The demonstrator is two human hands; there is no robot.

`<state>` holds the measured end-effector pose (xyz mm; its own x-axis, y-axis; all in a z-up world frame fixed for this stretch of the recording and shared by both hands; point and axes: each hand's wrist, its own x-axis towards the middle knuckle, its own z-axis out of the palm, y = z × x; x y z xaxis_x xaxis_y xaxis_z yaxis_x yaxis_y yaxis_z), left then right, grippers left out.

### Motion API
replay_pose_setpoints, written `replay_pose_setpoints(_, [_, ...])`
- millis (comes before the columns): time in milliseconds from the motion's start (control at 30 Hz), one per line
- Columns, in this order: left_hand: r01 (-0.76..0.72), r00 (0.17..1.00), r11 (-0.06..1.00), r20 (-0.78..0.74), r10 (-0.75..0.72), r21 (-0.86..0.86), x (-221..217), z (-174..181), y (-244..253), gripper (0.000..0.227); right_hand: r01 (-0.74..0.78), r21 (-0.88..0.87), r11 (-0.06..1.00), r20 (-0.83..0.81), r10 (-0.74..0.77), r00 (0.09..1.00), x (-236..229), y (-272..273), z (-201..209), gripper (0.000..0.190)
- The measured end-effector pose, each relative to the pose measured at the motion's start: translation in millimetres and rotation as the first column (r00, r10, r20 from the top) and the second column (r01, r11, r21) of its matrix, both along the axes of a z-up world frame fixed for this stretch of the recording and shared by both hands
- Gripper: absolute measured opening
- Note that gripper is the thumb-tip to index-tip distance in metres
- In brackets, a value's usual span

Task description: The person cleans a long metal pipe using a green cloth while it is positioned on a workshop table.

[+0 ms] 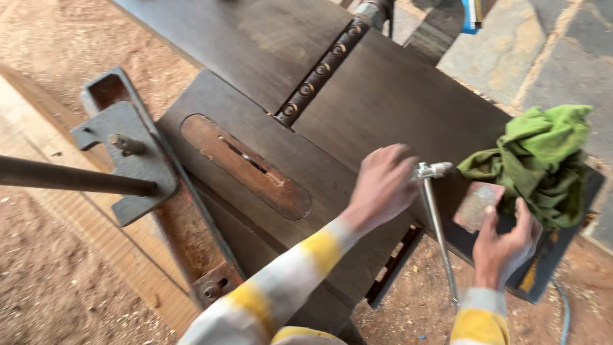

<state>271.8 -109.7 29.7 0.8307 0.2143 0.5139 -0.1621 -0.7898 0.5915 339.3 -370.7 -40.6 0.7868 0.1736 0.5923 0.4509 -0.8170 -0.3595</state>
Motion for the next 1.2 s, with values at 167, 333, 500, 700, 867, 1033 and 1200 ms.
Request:
replay_pose_setpoints(167, [-0.290, 0.955, 0.957, -0.062, 0.289, -0.007, -170, 33, 90, 0.036, -0.201, 0.245, 0.949, -0.129, 0.237, 0.963, -79, 74, 11, 0.016])
replay_pose_setpoints(333, [-0.718, 0.650, 0.682, -0.218, 0.728, 0.138, -311, -9, 139, 0.082, -0.514, 0.311, 0.799, -0.214, 0.586, 0.781, -158, 169, 46, 0.012])
replay_pose_setpoints(500, [-0.732, 0.666, 0.669, -0.342, 0.663, -0.130, -342, -72, 145, 0.113, -0.730, 0.464, 0.502, -0.378, 0.858, 0.349, -216, 242, 73, 0.016])
replay_pose_setpoints(700, [-0.742, 0.667, 0.567, -0.301, 0.682, -0.358, -338, -90, 135, 0.094, -0.963, 0.259, 0.072, -0.368, 0.929, -0.029, -271, 277, 58, 0.052])
replay_pose_setpoints(867, [-0.800, 0.597, 0.557, -0.380, 0.706, -0.221, -324, -100, 124, 0.096, -0.989, 0.034, 0.142, -0.298, 0.946, 0.126, -265, 260, 34, 0.054])
replay_pose_setpoints(1033, [-0.859, 0.491, 0.506, -0.397, 0.776, -0.074, -282, -95, 105, 0.100, -0.954, 0.187, 0.235, -0.338, 0.927, 0.162, -203, 239, 29, 0.055])
replay_pose_setpoints(1200, [-0.867, 0.412, 0.498, -0.528, 0.742, 0.023, -290, -67, 104, 0.089, -0.888, 0.280, 0.365, -0.354, 0.899, 0.258, -163, 231, 27, 0.063])
